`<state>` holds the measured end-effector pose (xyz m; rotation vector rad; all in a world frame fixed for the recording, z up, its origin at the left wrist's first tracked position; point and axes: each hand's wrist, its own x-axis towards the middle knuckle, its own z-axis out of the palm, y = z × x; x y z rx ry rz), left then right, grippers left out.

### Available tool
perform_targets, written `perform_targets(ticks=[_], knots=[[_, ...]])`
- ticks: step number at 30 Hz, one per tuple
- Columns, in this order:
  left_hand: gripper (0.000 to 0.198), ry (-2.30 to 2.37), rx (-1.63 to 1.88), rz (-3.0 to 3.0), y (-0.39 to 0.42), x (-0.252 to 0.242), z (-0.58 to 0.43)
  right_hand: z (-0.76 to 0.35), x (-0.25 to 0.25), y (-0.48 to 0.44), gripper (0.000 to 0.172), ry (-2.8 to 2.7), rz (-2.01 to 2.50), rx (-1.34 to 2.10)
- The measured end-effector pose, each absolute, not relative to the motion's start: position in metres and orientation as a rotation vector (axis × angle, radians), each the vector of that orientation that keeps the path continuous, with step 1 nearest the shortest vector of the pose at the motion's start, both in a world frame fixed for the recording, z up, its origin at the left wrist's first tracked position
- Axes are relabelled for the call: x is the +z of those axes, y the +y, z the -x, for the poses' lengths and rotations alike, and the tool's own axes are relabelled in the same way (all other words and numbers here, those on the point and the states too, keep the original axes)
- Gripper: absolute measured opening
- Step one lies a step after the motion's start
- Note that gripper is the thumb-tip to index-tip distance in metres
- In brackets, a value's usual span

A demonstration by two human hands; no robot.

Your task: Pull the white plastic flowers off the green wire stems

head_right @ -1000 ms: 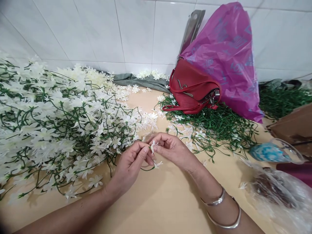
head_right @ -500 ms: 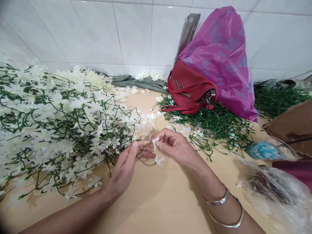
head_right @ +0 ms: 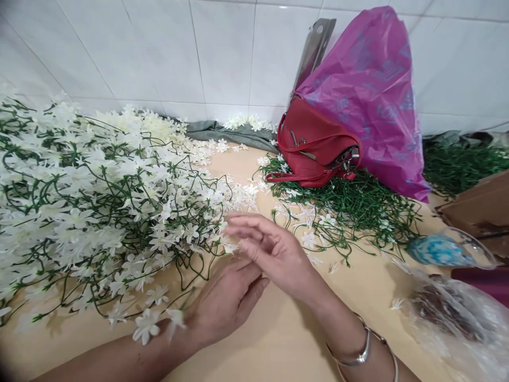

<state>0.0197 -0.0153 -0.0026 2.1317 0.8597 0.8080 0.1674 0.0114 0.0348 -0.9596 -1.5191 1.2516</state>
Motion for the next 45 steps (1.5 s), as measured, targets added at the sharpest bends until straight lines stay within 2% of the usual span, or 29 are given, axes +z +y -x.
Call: perform_targets(ticks=[2, 5, 8, 13, 18, 20, 25, 29, 33, 36, 40, 45], knots=[[0.028, 0.820, 0.839, -2.056, -0.013, 0.000, -0.017, -0.179, 0.029, 0.020, 0.013, -1.479, 1.111, 0.945], [0.027, 0.790, 0.974, -1.945, -0.010, 0.000, -0.014, -0.200, 0.019, 0.036, 0.016, -1.374, 1.368, 0.564], [0.022, 0.847, 1.103, -1.851, -0.008, -0.002, -0.012, -0.216, 0.011, 0.044, 0.017, -1.518, 1.550, 0.304], [0.019, 0.886, 1.204, -1.777, -0.007, -0.002, -0.013, -0.223, 0.005, 0.045, 0.018, -1.884, 1.735, 0.052], [0.017, 0.904, 1.177, -1.677, -0.007, -0.003, -0.014, -0.221, 0.007, 0.044, 0.037, -1.968, 1.754, -0.026], [0.018, 0.915, 1.142, -1.601, -0.007, -0.005, -0.014, -0.219, 0.010, 0.043, 0.037, -1.915, 1.736, -0.014], [0.021, 0.897, 1.116, -1.486, -0.008, -0.005, -0.016, -0.216, 0.016, 0.040, 0.025, -1.685, 1.742, 0.212], [0.022, 0.891, 1.119, -1.444, -0.009, -0.003, -0.016, -0.211, 0.026, 0.034, 0.032, -1.565, 1.544, 0.301], [0.025, 0.904, 1.103, -1.381, -0.009, -0.003, -0.015, -0.198, 0.037, 0.026, 0.039, -1.504, 1.358, 0.556], [0.030, 0.896, 1.097, -1.353, -0.007, -0.005, -0.014, -0.187, 0.038, 0.022, 0.038, -1.509, 1.285, 0.739], [0.024, 0.875, 1.141, -1.327, -0.004, -0.005, -0.012, -0.180, 0.030, 0.022, 0.030, -1.527, 1.225, 0.907], [0.021, 0.905, 1.193, -1.258, -0.003, -0.001, -0.012, -0.183, 0.020, 0.027, 0.034, -1.444, 1.199, 1.089]])
